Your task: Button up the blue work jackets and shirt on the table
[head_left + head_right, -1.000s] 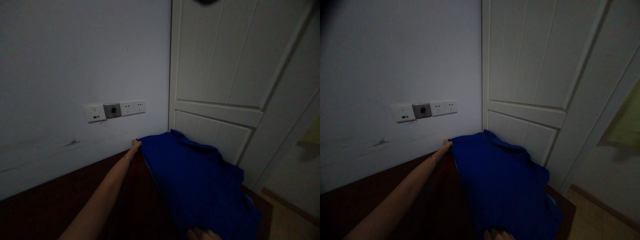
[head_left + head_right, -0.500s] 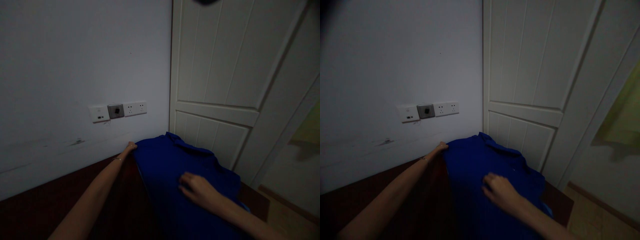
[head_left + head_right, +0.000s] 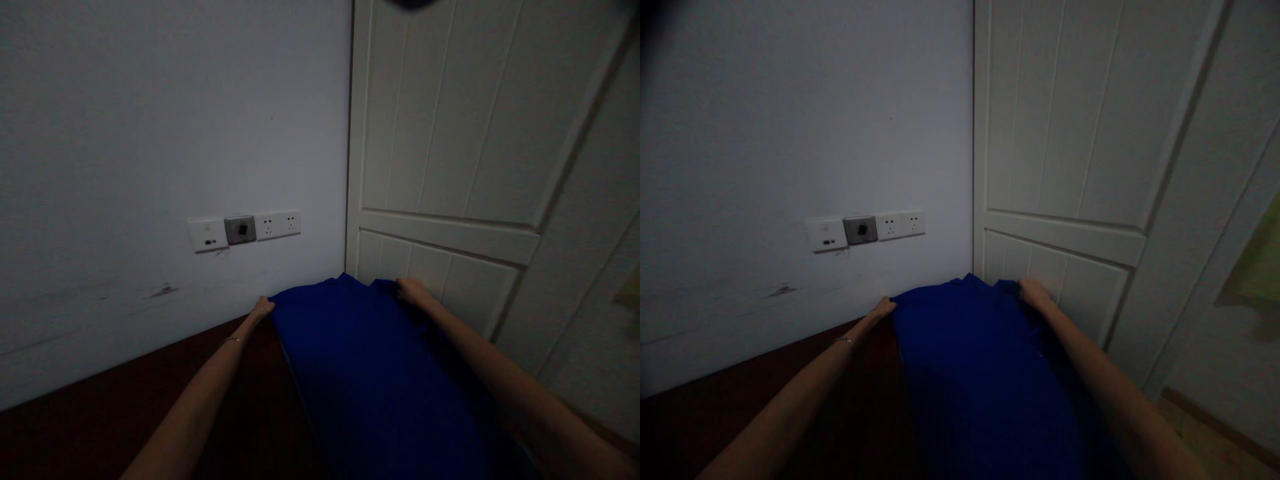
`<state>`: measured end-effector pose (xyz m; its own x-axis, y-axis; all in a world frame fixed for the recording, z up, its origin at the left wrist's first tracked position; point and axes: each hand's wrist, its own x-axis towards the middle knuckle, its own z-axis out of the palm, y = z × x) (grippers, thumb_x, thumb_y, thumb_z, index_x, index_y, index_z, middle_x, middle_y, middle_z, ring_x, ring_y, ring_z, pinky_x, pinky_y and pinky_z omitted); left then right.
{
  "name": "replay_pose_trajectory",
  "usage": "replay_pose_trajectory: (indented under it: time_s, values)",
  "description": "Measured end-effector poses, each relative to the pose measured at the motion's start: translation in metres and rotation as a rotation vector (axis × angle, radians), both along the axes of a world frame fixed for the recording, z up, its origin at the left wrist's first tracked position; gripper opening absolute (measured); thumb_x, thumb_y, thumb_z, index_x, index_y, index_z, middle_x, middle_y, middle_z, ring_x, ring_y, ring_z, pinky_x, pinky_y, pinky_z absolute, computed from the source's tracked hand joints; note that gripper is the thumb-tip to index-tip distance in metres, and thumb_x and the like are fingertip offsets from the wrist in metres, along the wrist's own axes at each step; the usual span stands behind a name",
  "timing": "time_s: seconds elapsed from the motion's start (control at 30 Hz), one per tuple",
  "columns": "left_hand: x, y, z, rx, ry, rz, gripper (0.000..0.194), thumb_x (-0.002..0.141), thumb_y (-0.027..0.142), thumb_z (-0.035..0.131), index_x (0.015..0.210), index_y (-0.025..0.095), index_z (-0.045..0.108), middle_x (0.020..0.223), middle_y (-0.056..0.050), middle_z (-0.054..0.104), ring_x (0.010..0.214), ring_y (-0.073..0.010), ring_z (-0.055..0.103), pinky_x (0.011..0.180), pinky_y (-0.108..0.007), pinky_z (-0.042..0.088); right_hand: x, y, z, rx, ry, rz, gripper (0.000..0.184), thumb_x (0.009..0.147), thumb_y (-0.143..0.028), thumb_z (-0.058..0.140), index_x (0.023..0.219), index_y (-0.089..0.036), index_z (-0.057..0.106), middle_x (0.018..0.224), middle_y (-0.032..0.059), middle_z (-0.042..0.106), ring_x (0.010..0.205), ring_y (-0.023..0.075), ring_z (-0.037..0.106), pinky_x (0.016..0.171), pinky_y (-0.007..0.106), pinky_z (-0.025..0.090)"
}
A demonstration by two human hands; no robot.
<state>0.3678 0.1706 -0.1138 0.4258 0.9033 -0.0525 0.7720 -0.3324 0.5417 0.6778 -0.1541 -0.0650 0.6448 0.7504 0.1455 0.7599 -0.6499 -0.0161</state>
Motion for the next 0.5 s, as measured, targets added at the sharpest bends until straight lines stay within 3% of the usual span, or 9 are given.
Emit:
replay_pose_trajectory:
  time_s: [0.1, 0.2, 0.37, 0.5]
  values:
    - [0.001, 0.007, -0.008, -0.007, 0.016, 0.017, 0.02, 0.078, 0.015, 0.051, 0.097, 0.008, 0.053, 0.091, -0.011, 0.064, 0.085, -0.0195, 0.061, 0.057, -0.018, 0.041, -0.005, 0.009, -0.01, -0.042, -0.006, 0.001, 0.03, 0.082, -0.007, 0.041, 0.105, -0.004, 0.061, 0.105, 0.0224, 0.061, 0.095, 0.0245, 0.059, 0.075, 0.03, 0.04]
    - [0.003, 0.011, -0.014, 0.01, 0.012, 0.024, 0.023, 0.076, 0.015, 0.05, 0.098, 0.009, 0.051, 0.099, -0.014, 0.063, 0.089, -0.0201, 0.061, 0.059, -0.018, 0.042, -0.012, 0.012, -0.009, -0.06, -0.021, -0.002, 0.029, 0.082, -0.007, 0.042, 0.103, -0.005, 0.062, 0.104, 0.0216, 0.061, 0.096, 0.0246, 0.059, 0.076, 0.029, 0.041]
    - [0.006, 0.015, -0.021, 0.022, -0.005, 0.035, 0.031, 0.074, 0.014, 0.051, 0.104, 0.006, 0.049, 0.105, -0.019, 0.06, 0.094, -0.023, 0.06, 0.064, -0.02, 0.043, -0.011, -0.012, 0.02, -0.034, -0.071, -0.032, 0.032, 0.084, -0.015, 0.041, 0.102, 0.0, 0.061, 0.102, 0.0266, 0.06, 0.095, 0.0288, 0.059, 0.074, 0.033, 0.041]
    - [0.003, 0.013, -0.021, 0.023, -0.042, 0.034, 0.032, 0.074, 0.014, 0.052, 0.105, 0.006, 0.048, 0.103, -0.019, 0.061, 0.092, -0.0222, 0.061, 0.062, -0.02, 0.043, -0.015, -0.048, 0.034, -0.004, -0.027, 0.066, 0.03, 0.08, -0.013, 0.041, 0.097, -0.002, 0.064, 0.095, 0.0217, 0.065, 0.088, 0.0242, 0.061, 0.072, 0.028, 0.041]
